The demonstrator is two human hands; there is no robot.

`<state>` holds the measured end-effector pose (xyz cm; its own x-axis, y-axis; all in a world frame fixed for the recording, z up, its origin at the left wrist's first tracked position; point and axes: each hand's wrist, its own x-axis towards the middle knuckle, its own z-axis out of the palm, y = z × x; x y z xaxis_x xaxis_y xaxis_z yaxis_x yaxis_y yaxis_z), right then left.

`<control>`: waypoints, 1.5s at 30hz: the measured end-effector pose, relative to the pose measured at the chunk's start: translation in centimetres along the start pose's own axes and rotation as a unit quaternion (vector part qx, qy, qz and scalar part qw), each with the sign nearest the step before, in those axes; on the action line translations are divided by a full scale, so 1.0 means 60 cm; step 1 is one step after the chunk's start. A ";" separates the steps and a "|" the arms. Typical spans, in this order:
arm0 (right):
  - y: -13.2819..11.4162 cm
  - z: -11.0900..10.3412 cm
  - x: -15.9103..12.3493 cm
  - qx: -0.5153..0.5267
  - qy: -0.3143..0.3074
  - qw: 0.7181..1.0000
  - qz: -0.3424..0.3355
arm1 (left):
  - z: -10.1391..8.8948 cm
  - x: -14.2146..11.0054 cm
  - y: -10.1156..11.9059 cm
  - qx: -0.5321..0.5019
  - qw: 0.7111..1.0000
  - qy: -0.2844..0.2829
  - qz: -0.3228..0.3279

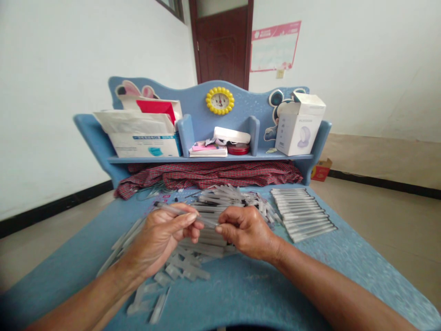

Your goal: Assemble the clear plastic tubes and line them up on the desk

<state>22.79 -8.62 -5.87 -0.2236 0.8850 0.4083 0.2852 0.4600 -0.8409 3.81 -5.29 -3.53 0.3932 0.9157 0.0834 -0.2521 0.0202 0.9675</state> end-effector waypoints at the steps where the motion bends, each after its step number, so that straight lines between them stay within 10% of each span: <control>1: 0.000 0.000 0.000 -0.004 0.002 1.000 -0.002 | 0.001 0.000 -0.001 -0.003 1.000 -0.001 -0.003; 12: -0.021 -0.001 0.006 0.150 -0.080 0.985 0.009 | -0.005 0.005 0.024 -0.060 0.997 0.017 -0.042; 17: -0.009 0.012 0.008 -0.040 -0.030 0.987 -0.153 | 0.000 0.008 0.016 -0.080 0.990 -0.016 -0.117; 27: -0.027 -0.003 0.007 -0.437 0.000 0.819 -0.371 | -0.005 0.010 -0.014 0.052 0.982 -0.110 -0.143; 37: -0.083 -0.092 0.031 -0.686 -0.141 0.712 0.041 | -0.007 0.009 0.000 0.170 0.967 -0.157 -0.102; 45: -0.024 -0.159 -0.047 -0.726 -0.203 0.637 0.163 | -0.005 0.002 -0.002 0.210 0.955 -0.190 -0.089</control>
<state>31.93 -11.08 -2.41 -0.0705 0.9945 -0.0770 0.8730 0.0989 0.4776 3.59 -5.05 -3.69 0.7090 0.6996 -0.0886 0.1944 -0.0732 0.9782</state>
